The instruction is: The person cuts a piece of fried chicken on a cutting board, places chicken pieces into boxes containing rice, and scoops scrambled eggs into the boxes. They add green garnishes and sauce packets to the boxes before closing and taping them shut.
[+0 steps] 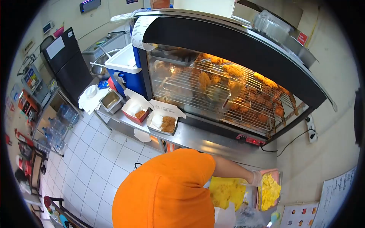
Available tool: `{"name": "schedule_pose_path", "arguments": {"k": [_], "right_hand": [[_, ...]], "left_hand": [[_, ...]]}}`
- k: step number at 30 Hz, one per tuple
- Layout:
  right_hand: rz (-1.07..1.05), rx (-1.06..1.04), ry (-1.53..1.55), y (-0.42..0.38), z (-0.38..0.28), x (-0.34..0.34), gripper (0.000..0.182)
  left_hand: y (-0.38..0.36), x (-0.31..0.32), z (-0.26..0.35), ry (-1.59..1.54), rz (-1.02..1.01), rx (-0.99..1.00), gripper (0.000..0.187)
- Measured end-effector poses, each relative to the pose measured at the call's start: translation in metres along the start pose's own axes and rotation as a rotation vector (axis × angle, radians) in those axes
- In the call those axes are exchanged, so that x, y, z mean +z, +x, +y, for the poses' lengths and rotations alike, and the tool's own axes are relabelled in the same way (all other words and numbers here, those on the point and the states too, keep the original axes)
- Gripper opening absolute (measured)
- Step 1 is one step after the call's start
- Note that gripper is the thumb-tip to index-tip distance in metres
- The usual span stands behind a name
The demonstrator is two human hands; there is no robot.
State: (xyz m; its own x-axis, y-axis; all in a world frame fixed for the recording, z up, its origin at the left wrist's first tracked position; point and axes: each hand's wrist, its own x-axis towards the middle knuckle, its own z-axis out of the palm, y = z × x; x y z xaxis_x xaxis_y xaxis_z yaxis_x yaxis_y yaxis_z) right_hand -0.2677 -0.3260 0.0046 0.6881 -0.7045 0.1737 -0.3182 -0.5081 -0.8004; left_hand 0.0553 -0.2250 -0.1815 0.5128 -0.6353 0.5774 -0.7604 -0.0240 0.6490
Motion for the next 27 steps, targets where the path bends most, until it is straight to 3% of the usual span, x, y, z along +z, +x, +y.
{"name": "schedule_pose_path", "arguments": {"k": [1,3,5,8,9,10,11,12,15,18,21,24,27], "right_hand": [[-0.024,-0.073,-0.086,0.022,0.006,0.014,0.035],[-0.073,-0.197,-0.255,0.066,0.025,0.047,0.027],[-0.099,-0.338,-0.361,0.129,0.108,0.081,0.023],[-0.097,-0.33,-0.658,0.185,0.183,0.128,0.015],[-0.085,-0.286,-0.838,0.182,0.239,0.121,0.018],[0.096,-0.398,-0.706,0.162,0.157,0.111,0.013],[0.017,-0.356,-0.791,0.173,0.162,0.117,0.011],[0.115,-0.416,-0.822,0.166,0.136,0.119,0.011],[0.146,-0.404,-0.83,0.169,0.1,0.135,0.009],[0.107,-0.439,-0.911,0.198,0.093,0.163,0.011],[-0.027,-0.455,-0.887,0.225,0.094,0.199,0.018],[-0.103,-0.527,-0.833,0.226,0.1,0.232,0.016],[-0.188,-0.423,-0.657,0.198,0.082,0.243,0.013]], "left_hand": [[0.013,-0.006,0.024,-0.247,0.199,-0.007,0.028],[0.023,-0.02,0.015,-0.1,0.061,-0.078,0.03],[0.023,-0.019,-0.007,0.05,-0.066,-0.136,0.033],[-0.001,-0.015,-0.028,0.132,-0.284,-0.269,0.039],[-0.001,-0.025,-0.04,0.143,-0.352,-0.319,0.041],[0.004,-0.034,-0.052,0.148,-0.399,-0.368,0.043],[0.01,-0.036,-0.054,0.137,-0.43,-0.397,0.045],[0.016,-0.037,-0.049,0.132,-0.45,-0.427,0.048],[0.041,-0.032,-0.025,0.138,-0.545,-0.558,0.056],[0.034,-0.011,-0.059,0.13,-0.416,-0.518,0.052],[0.03,0.004,-0.086,-0.591,-0.455,-0.879,0.05],[0.022,0.011,-0.098,-1.114,-0.332,-0.951,0.034],[0.029,0.001,-0.077,-0.825,-0.31,-0.835,0.03]]}}
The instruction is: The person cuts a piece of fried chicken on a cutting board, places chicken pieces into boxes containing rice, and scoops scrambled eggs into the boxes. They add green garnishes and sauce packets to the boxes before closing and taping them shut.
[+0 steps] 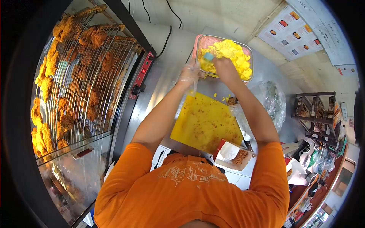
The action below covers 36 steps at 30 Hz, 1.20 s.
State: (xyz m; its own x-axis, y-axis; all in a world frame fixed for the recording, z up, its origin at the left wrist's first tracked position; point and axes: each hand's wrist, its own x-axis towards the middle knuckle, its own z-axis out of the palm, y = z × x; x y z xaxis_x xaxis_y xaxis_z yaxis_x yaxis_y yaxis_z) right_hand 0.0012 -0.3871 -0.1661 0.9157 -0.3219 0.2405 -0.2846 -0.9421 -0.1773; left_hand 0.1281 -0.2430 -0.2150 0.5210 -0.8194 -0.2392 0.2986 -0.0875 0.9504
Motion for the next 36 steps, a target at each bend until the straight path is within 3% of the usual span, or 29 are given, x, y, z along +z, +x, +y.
{"name": "schedule_pose_path", "arguments": {"k": [4,9,12,16,18,21,25,26,27,28,29,31,33,36], "right_hand": [[0.007,0.021,0.151,-0.014,-0.036,-0.007,0.011],[-0.016,0.105,0.507,-0.009,-0.037,-0.007,0.017],[-0.101,0.262,0.675,-0.004,-0.02,0.004,0.024],[-0.18,0.556,1.091,-0.008,0.01,0.015,0.026],[-0.245,0.765,1.353,-0.011,0.018,0.017,0.025],[-0.219,0.997,1.615,-0.01,0.023,0.015,0.017],[-0.013,0.937,1.889,-0.013,0.043,0.022,0.006],[0.153,1.021,1.793,-0.01,0.028,0.001,0.022],[0.046,0.817,1.742,-0.025,0.053,0.006,0.024],[-0.213,0.763,1.709,-0.039,0.045,-0.046,0.024],[-0.084,0.763,1.664,-0.063,0.04,-0.079,0.023],[0.168,0.689,1.545,-0.098,0.026,-0.142,0.027],[0.136,0.492,1.321,-0.147,-0.01,-0.222,0.03],[0.241,0.695,1.215,-0.233,-0.081,-0.281,0.029]], "left_hand": [[0.017,-0.012,-0.021,0.04,-0.013,-0.073,0.024],[0.002,-0.002,0.013,-0.032,0.037,-0.177,0.021],[0.02,-0.007,-0.011,-0.179,0.031,-0.224,0.021],[0.011,0.003,0.011,-0.012,0.087,-0.222,0.024],[0.006,0.006,0.019,0.132,0.102,-0.19,0.035],[0.008,-0.001,0.016,-0.095,0.145,-0.398,0.054],[0.003,-0.031,0.013,0.345,-0.093,-0.301,0.065],[-0.009,-0.029,0.035,0.513,-0.168,-0.28,0.065],[-0.024,-0.027,0.042,0.432,-0.153,-0.273,0.062],[-0.037,-0.025,0.044,0.349,-0.124,-0.271,0.059],[-0.05,-0.024,0.043,0.299,-0.114,-0.157,0.056],[-0.077,-0.024,0.051,0.269,-0.034,-0.171,0.05],[-0.107,-0.031,0.058,0.236,0.047,-0.171,0.043],[-0.142,-0.063,0.027,0.248,0.061,-0.134,0.045]]}}
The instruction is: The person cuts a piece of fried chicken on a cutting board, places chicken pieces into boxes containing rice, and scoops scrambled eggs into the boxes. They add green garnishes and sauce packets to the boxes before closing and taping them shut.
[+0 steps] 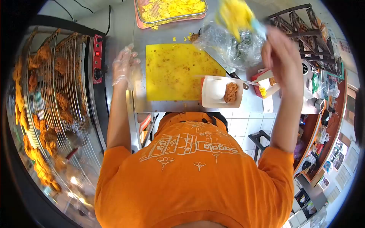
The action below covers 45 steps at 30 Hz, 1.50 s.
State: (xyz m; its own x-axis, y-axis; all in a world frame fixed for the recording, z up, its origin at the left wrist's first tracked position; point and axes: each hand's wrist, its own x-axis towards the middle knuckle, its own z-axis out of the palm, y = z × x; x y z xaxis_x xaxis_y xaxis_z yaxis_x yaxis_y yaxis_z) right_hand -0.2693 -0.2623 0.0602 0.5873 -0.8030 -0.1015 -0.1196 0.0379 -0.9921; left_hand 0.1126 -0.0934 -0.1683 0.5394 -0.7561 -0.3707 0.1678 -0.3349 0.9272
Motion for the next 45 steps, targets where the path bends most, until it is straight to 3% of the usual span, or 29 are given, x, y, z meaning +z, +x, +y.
{"name": "schedule_pose_path", "arguments": {"k": [6,8,9,11,15,18,21,23,25,27,29,30,31,32,33,34,35,36,37,40,42,45], "right_hand": [[0.181,0.256,0.154,-0.161,0.108,0.02,0.03],[0.221,0.115,-0.208,-0.18,0.158,0.037,0.031],[0.144,0.008,-0.553,-0.188,0.181,0.041,0.03],[-0.029,-0.619,-1.119,-0.182,0.234,0.034,0.039],[-0.025,-0.8,-1.127,-0.178,0.248,0.024,0.045],[0.011,-0.779,-1.111,-0.178,0.231,0.025,0.043],[-0.038,-0.714,-1.072,-0.183,0.24,0.037,0.033],[0.051,-0.64,-0.946,-0.181,0.233,0.037,0.025],[0.15,-0.475,-0.731,-0.172,0.192,0.042,0.022],[0.18,-0.261,-0.652,-0.163,0.149,0.044,0.027],[0.253,-0.416,-0.452,-0.108,0.165,0.025,0.033],[0.26,-0.507,-0.414,-0.066,0.185,0.006,0.033],[0.196,-0.328,-0.624,-0.072,0.118,0.032,0.035],[0.128,-0.436,-0.522,-0.012,0.132,0.021,0.037],[0.147,-0.354,-0.435,0.023,0.128,0.04,0.037],[0.036,-0.297,-0.123,0.113,0.174,0.026,0.037],[-0.084,-0.256,-0.248,0.203,0.217,0.001,0.036],[-0.041,-0.076,-0.128,0.2,0.194,0.026,0.033],[0.009,0.122,-0.014,0.195,0.184,0.035,0.031],[0.168,0.191,0.086,0.276,0.21,0.05,0.034],[0.176,0.199,-0.032,0.29,0.221,0.06,0.035],[0.15,0.143,-0.174,0.298,0.213,0.083,0.038]], "left_hand": [[-0.108,-0.005,-0.033,0.006,0.193,-0.05,0.035],[-0.149,-0.001,-0.054,-0.04,0.275,-0.009,0.037],[-0.175,0.002,-0.062,-0.066,0.306,-0.02,0.038],[-0.224,0.017,-0.079,-0.128,0.366,-0.039,0.04],[-0.322,0.034,-0.141,-0.274,0.492,-0.072,0.043],[-0.379,0.032,-0.187,-0.328,0.501,-0.077,0.043],[-0.424,0.017,-0.216,-0.266,0.806,-0.176,0.047],[-0.442,-0.021,-0.298,-0.352,1.114,-0.159,0.055],[-0.469,-0.031,-0.287,-0.439,1.363,-0.267,0.057],[-0.481,-0.055,-0.314,-0.1,1.549,-0.14,0.062],[-0.49,-0.065,-0.315,0.525,1.271,-0.449,0.07],[-0.49,-0.067,-0.321,0.685,1.267,-0.51,0.073],[-0.482,-0.062,-0.322,0.623,1.368,-0.509,0.075],[-0.474,-0.064,-0.322,0.538,1.484,-0.485,0.078],[-0.458,-0.065,-0.316,0.43,1.593,-0.437,0.08],[-0.453,-0.066,-0.309,0.335,1.663,-0.393,0.083],[-0.451,-0.069,-0.303,0.264,1.705,-0.363,0.085],[-0.452,-0.071,-0.3,0.212,1.725,-0.35,0.088],[-0.45,-0.079,-0.304,0.136,1.699,-0.361,0.085],[-0.453,-0.114,-0.313,0.144,1.478,-0.592,0.073],[-0.468,-0.128,-0.292,0.239,1.373,-0.67,0.063],[-0.466,-0.149,-0.293,0.61,1.165,-0.715,0.039]]}}
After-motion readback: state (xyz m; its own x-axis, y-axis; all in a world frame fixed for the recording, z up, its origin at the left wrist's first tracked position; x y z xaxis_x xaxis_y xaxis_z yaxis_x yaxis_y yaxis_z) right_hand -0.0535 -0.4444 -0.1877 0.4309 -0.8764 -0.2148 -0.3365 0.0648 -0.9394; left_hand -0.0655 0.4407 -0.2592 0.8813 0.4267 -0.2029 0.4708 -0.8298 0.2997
